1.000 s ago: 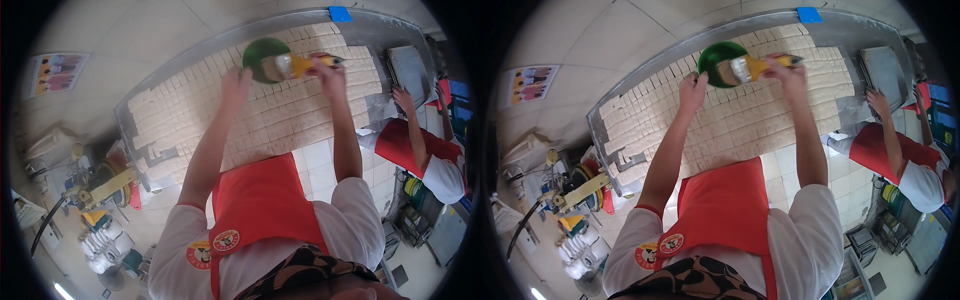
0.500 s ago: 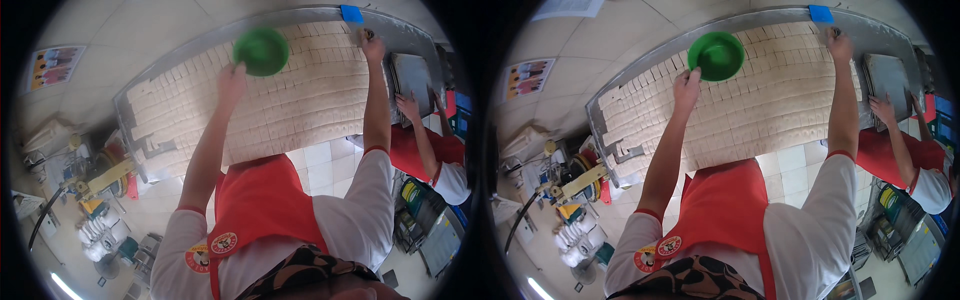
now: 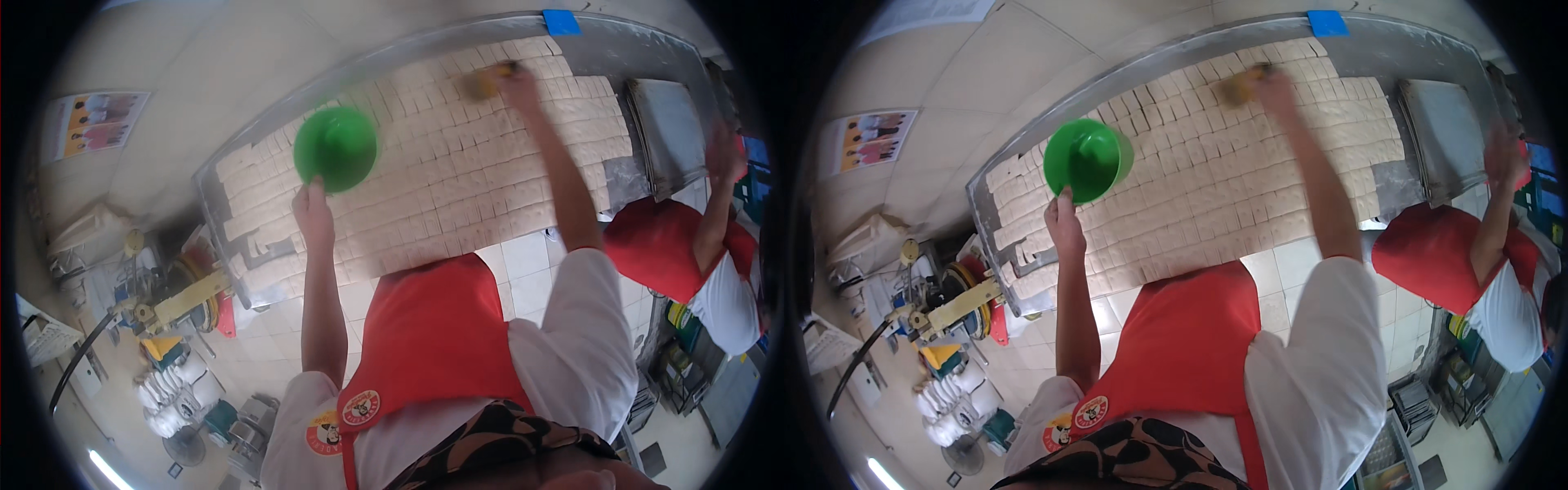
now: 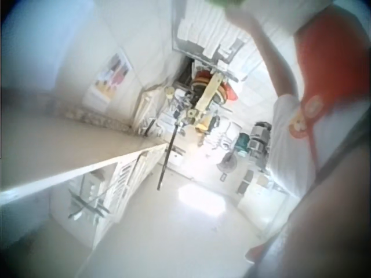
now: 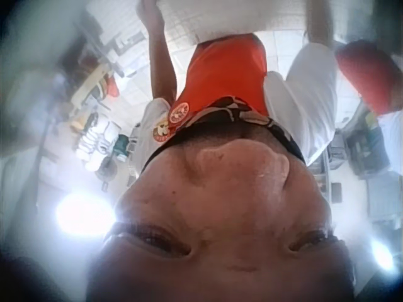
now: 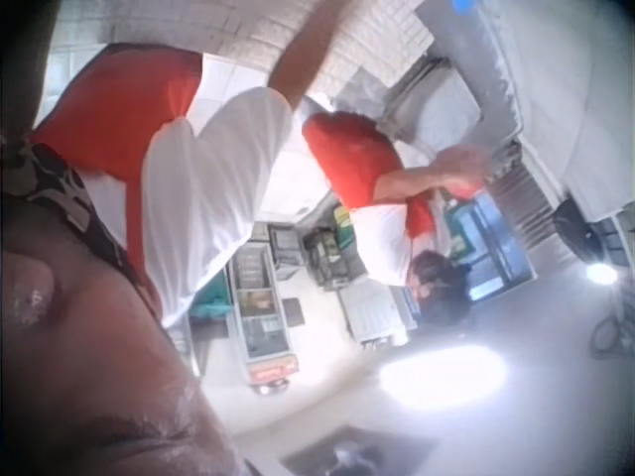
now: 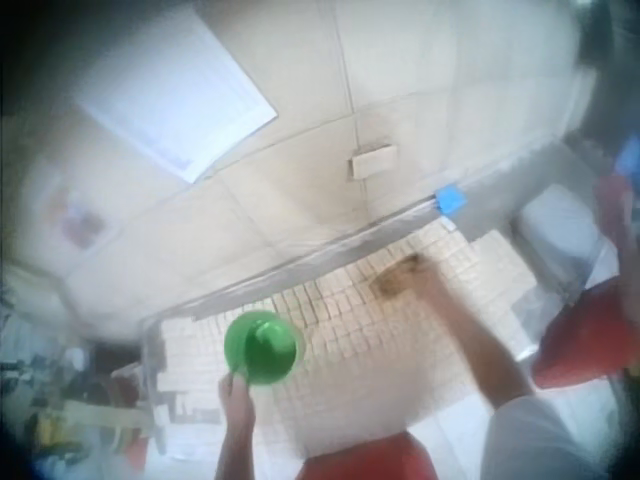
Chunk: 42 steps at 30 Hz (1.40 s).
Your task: The person cuts a large sheet of dough into small squares using a pastry wheel and then brushes the squares with a liquid from a bowl using a pastry brush.
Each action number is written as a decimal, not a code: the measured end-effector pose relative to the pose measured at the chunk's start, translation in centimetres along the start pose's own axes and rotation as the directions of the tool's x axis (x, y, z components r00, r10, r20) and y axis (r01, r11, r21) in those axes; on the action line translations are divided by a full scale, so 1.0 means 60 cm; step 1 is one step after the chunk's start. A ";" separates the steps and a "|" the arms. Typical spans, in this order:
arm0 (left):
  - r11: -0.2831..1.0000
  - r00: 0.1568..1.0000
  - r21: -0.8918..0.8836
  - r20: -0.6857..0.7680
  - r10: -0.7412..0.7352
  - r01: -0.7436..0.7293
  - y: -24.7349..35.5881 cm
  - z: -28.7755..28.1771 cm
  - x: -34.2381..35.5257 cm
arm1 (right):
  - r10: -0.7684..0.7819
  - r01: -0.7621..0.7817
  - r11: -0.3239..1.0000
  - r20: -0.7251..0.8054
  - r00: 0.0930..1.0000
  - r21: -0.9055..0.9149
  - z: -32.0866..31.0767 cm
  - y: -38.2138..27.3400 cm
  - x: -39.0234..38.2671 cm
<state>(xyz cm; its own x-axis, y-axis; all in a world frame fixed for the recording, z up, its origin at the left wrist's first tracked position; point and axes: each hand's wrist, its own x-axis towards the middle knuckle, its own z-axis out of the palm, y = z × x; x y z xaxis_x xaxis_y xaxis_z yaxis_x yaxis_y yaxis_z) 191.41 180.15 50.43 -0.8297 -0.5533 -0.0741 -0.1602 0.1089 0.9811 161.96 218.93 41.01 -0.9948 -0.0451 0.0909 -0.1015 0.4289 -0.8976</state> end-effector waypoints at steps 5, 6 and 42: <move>0.997 0.986 -0.013 -0.149 -0.078 0.077 -0.053 -0.107 -0.047 | -0.362 -0.136 0.501 -0.350 0.864 -0.855 -0.281 0.084 0.134; 0.997 0.984 -0.013 -0.158 -0.080 0.079 -0.056 -0.120 -0.056 | -0.364 -0.127 0.503 -0.343 0.866 -0.855 -0.258 0.082 0.138; 0.892 0.972 0.444 0.233 -0.021 -0.087 -0.161 -0.394 0.082 | -0.218 0.114 0.939 0.305 0.927 0.325 0.451 -0.558 -0.483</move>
<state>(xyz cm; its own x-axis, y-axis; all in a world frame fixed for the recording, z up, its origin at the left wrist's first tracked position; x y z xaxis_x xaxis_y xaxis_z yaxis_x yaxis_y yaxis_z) 201.53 156.84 44.85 -0.9279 -0.3480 -0.1341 -0.3078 0.5118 0.8021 194.24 181.45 56.73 -0.8995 -0.4107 0.1488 -0.2086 0.1046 -0.9724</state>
